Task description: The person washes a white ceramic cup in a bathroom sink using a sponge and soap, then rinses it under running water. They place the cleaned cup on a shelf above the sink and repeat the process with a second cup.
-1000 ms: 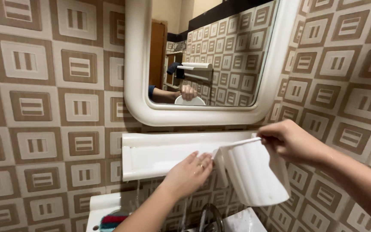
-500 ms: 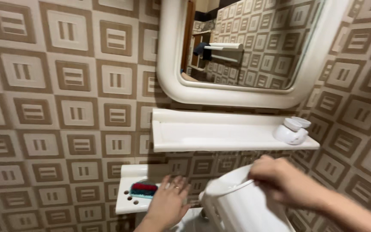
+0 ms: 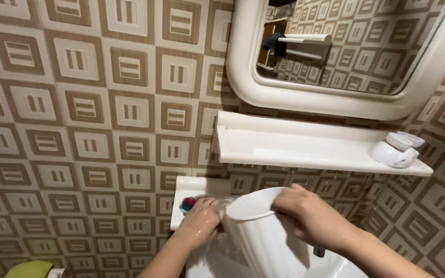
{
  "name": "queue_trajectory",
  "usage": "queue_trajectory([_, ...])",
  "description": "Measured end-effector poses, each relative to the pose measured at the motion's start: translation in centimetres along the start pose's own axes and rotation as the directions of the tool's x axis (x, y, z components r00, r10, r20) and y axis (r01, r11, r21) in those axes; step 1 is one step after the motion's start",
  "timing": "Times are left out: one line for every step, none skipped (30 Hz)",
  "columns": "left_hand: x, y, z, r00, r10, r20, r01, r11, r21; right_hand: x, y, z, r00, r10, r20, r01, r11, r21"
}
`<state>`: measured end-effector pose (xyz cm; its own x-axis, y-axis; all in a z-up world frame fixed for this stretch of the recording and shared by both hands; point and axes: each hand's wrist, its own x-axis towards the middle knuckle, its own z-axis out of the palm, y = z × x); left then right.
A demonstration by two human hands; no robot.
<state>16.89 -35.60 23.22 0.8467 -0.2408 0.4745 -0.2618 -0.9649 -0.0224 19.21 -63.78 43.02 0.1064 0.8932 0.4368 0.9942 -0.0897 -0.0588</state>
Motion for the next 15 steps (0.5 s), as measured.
queue_trajectory([-0.3,0.4,-0.8,0.999,0.014,-0.039,-0.017,0.998,-0.063,-0.8,0.2,-0.2,1.000,0.020,-0.017,-0.020,1.000,-0.015])
queue_trajectory([-0.7,0.7,-1.5,0.997,0.025,-0.079,-0.035,0.992,-0.125,-1.4,0.4,-0.3,0.999,0.040,-0.034,-0.041,0.999,-0.029])
queue_trajectory([-1.5,0.9,-2.1,0.988,0.093,-0.124,-0.101,0.993,-0.059,-2.0,0.6,-0.5,0.998,0.055,-0.032,-0.056,0.998,-0.029])
queue_trajectory([-2.6,1.0,-2.6,0.973,0.163,-0.166,-0.163,0.987,0.009,-2.5,0.8,-0.7,0.997,0.070,-0.030,-0.071,0.997,-0.028])
queue_trajectory([-3.5,1.0,-3.1,0.952,0.233,-0.200,-0.221,0.972,0.081,-2.8,0.8,-0.7,0.996,0.085,-0.028,-0.086,0.996,-0.026])
queue_trajectory([-4.3,1.1,-3.3,0.940,0.287,-0.187,-0.270,0.956,0.112,-2.8,0.9,-0.6,0.996,0.088,-0.001,-0.088,0.996,-0.025])
queue_trajectory([-5.0,1.0,-3.6,0.925,0.338,-0.172,-0.315,0.938,0.145,-2.5,0.9,-0.5,0.996,0.087,0.027,-0.086,0.996,-0.023])
queue_trajectory([-5.6,0.9,-3.7,0.909,0.387,-0.155,-0.360,0.916,0.177,-2.2,0.8,-0.4,0.995,0.086,0.055,-0.085,0.996,-0.022])
queue_trajectory([-5.8,0.8,-3.7,0.919,0.372,-0.134,-0.346,0.920,0.184,-1.6,0.7,-0.3,0.986,0.131,0.106,-0.129,0.991,-0.021])
queue_trajectory([-5.8,0.8,-3.6,0.928,0.356,-0.113,-0.331,0.924,0.192,-0.9,0.5,0.1,0.972,0.174,0.156,-0.173,0.985,-0.023])
queue_trajectory([-5.5,0.9,-3.3,0.935,0.342,-0.095,-0.318,0.927,0.200,-0.1,0.4,0.4,0.954,0.218,0.206,-0.216,0.976,-0.032])
queue_trajectory([-4.9,0.9,-3.0,0.959,0.283,-0.009,-0.276,0.941,0.194,0.8,0.3,0.7,0.952,0.207,0.225,-0.201,0.978,-0.050])
queue_trajectory([-4.1,1.0,-2.7,0.972,0.224,0.076,-0.234,0.953,0.191,1.8,0.4,1.1,0.950,0.199,0.242,-0.187,0.980,-0.071])
queue_trajectory([-3.2,1.1,-2.5,0.974,0.162,0.160,-0.192,0.963,0.192,2.8,0.5,1.4,0.947,0.191,0.259,-0.173,0.981,-0.092])
queue_trajectory([-2.4,1.2,-2.2,0.961,0.141,0.237,-0.193,0.957,0.215,3.5,0.5,1.8,0.957,0.174,0.232,-0.160,0.984,-0.078])
